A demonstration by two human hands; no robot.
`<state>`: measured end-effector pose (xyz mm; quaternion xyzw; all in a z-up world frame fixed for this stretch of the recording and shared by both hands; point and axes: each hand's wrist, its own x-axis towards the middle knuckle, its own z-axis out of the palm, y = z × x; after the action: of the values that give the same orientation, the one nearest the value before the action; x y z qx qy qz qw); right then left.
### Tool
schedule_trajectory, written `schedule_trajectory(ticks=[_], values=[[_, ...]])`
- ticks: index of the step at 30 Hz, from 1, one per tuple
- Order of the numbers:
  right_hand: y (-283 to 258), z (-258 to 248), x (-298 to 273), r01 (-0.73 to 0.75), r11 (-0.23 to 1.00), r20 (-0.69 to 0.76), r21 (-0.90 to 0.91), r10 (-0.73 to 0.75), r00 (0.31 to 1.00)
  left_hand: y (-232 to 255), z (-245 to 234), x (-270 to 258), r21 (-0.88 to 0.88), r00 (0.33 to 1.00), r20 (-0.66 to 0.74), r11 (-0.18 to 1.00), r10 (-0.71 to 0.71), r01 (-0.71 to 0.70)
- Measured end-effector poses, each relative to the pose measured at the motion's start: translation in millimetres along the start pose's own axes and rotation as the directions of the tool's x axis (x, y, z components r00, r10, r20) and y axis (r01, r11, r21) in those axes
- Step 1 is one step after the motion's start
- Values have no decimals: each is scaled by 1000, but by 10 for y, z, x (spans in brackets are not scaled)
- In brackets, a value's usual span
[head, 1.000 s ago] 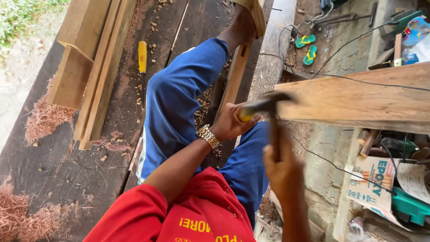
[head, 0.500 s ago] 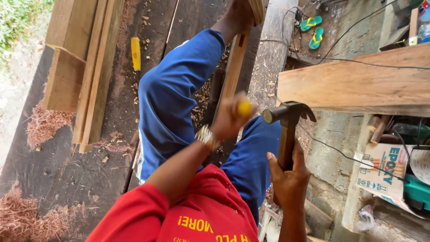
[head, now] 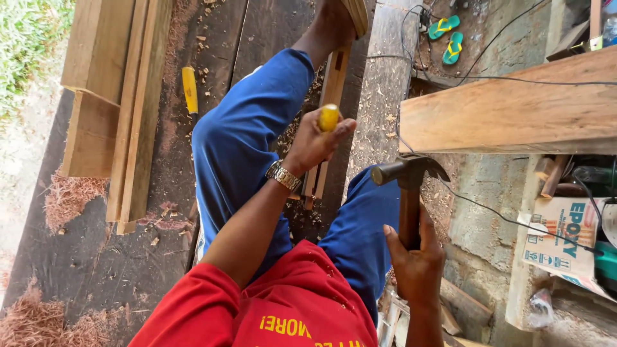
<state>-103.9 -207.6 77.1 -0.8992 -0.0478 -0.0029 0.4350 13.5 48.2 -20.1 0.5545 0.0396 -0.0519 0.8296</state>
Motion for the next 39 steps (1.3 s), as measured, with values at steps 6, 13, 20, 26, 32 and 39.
schedule_trajectory(ticks=[6, 13, 20, 26, 32, 39], values=[[-17, 3, -57, -141, 987, -58, -78, 137, 989, 41, -31, -18, 54, 967, -135, 976, 218, -212], [-53, 1, -138, -106, 992, -33, -71, 104, 994, -16, -11, -36, 135, 965, -166, 974, 203, -182], [-57, 22, -143, -33, 996, -24, -80, 31, 999, -95, -55, 7, 215, 945, -175, 947, 277, -238], [-65, 30, -140, -67, 995, -1, -72, 67, 998, -203, -6, 76, 364, 895, -267, 898, 357, -249], [-56, 70, -140, -29, 998, 2, -55, 29, 1000, -208, 343, 188, 420, 893, -226, 866, 389, -271], [-22, 28, -139, -133, 984, 0, -115, 134, 991, -1, 543, 38, 558, 948, -29, 792, 317, -248]])
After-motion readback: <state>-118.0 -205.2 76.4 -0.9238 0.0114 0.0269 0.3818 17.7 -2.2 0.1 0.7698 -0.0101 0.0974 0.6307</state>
